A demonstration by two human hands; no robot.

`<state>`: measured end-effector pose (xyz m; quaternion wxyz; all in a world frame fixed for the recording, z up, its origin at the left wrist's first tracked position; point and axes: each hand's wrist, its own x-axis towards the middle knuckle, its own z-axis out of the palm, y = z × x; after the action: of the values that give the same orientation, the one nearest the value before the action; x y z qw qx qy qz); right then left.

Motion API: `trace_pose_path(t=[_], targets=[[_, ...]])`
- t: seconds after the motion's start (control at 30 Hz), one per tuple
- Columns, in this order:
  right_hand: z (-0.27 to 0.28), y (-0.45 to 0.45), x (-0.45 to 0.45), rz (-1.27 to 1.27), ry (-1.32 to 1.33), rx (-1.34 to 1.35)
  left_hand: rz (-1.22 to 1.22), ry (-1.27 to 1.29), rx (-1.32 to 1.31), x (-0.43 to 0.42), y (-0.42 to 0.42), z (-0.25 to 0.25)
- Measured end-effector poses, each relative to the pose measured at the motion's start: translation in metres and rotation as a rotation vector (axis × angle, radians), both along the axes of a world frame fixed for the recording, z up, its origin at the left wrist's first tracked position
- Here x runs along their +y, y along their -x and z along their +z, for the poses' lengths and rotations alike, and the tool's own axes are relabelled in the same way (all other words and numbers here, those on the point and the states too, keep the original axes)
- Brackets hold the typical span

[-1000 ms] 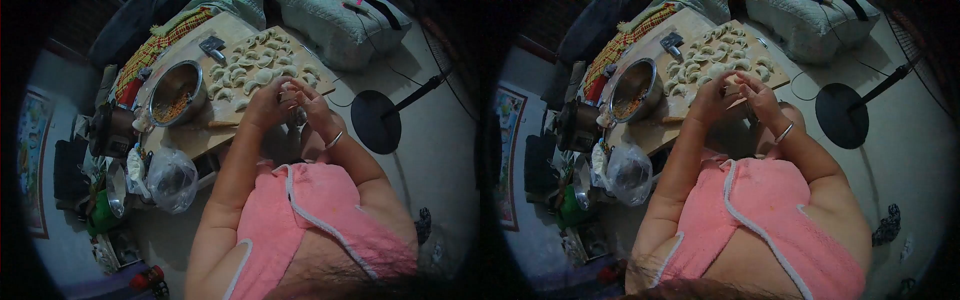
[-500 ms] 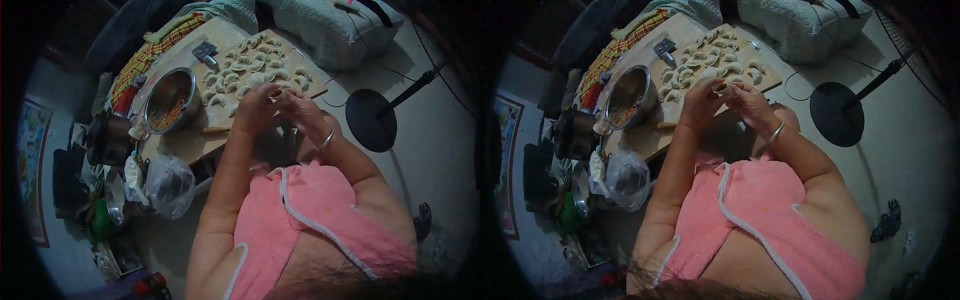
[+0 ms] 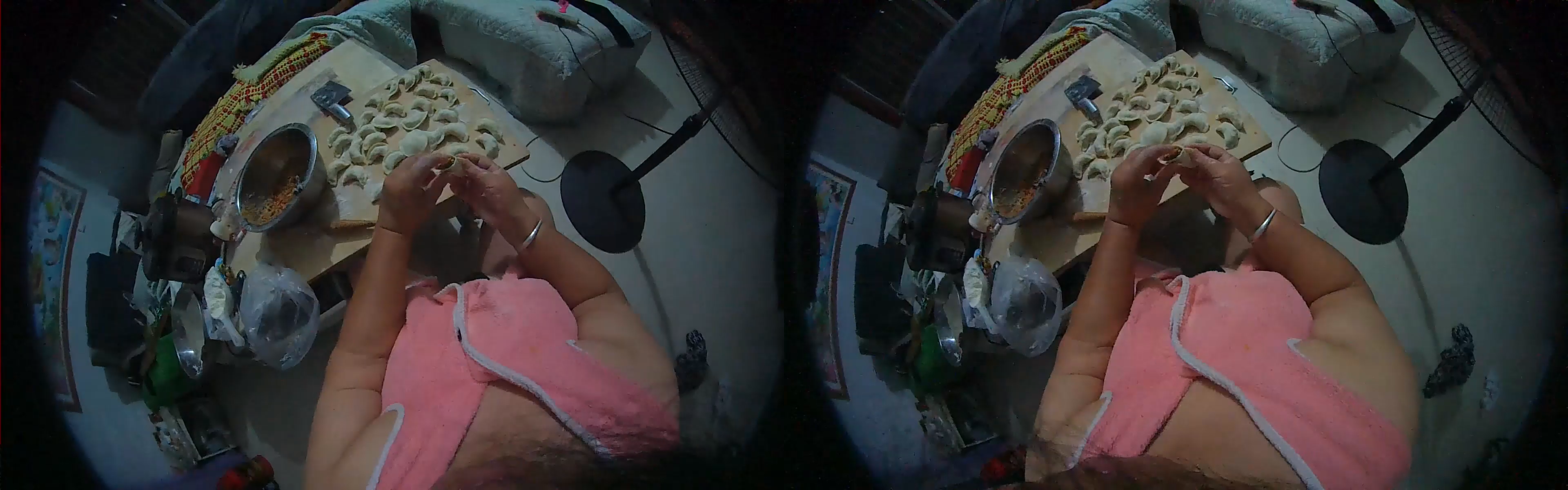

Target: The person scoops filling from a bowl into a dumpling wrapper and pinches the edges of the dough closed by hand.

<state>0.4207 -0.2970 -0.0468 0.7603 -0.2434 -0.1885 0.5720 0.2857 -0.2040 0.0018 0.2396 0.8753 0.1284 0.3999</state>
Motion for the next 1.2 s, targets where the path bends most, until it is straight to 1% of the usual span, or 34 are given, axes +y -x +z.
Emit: trace_pose_path(t=[0.07,0.17,0.4,0.47,0.53,0.6,0.63,0.7,0.73,0.8,0.83,0.9,0.97,1.0,1.07,1.13,1.2], targets=[[0.000,-0.002,0.000,0.018,-0.005,-0.010,-0.060,-0.108,-0.042,0.007,-0.002,-0.007],[0.004,0.000,-0.002,0.030,-0.014,-0.014,-0.047,-0.085,0.003,0.001,0.000,0.002],[0.003,0.001,-0.001,0.058,-0.099,0.037,-0.055,-0.133,-0.035,0.003,0.001,0.001],[0.005,0.002,-0.003,0.046,-0.063,0.028,-0.094,-0.130,-0.085,0.005,-0.001,-0.001],[0.010,0.004,-0.005,0.033,-0.025,0.017,-0.092,-0.122,-0.082,0.002,-0.002,0.003],[0.014,0.006,-0.007,0.007,-0.041,-0.103,-0.091,-0.114,-0.079,0.001,-0.003,0.004],[0.014,0.005,-0.007,0.008,-0.040,-0.103,-0.084,-0.121,-0.069,0.001,-0.003,0.004],[0.013,0.004,-0.006,-0.044,0.018,-0.269,-0.078,-0.128,-0.060,0.001,-0.004,0.004],[0.014,0.003,-0.006,-0.044,0.019,-0.269,-0.069,-0.109,-0.049,0.000,-0.004,0.004],[0.018,0.000,-0.007,-0.051,0.081,-0.393,-0.060,-0.089,-0.038,-0.001,-0.004,0.005],[0.019,-0.001,-0.007,-0.051,0.081,-0.393,-0.077,-0.080,-0.057,-0.001,-0.005,0.006],[0.022,-0.001,-0.007,-0.096,0.151,-0.535,-0.094,-0.071,-0.074,-0.003,-0.005,0.011],[0.023,-0.003,-0.009,-0.116,0.125,-0.573,-0.129,-0.288,-0.080,-0.007,-0.004,0.020],[0.023,-0.004,-0.010,-0.137,0.098,-0.611,-0.129,-0.288,-0.079,-0.008,-0.005,0.019],[0.023,-0.004,-0.008,-0.152,0.112,-0.626,-0.106,-0.061,-0.094,-0.011,-0.006,0.015],[0.024,-0.005,-0.009,-0.166,0.127,-0.642,-0.093,-0.041,-0.079,-0.008,-0.006,0.013],[0.028,-0.006,-0.011,-0.147,0.077,-0.658,-0.079,-0.019,-0.064,-0.004,-0.007,0.009]])
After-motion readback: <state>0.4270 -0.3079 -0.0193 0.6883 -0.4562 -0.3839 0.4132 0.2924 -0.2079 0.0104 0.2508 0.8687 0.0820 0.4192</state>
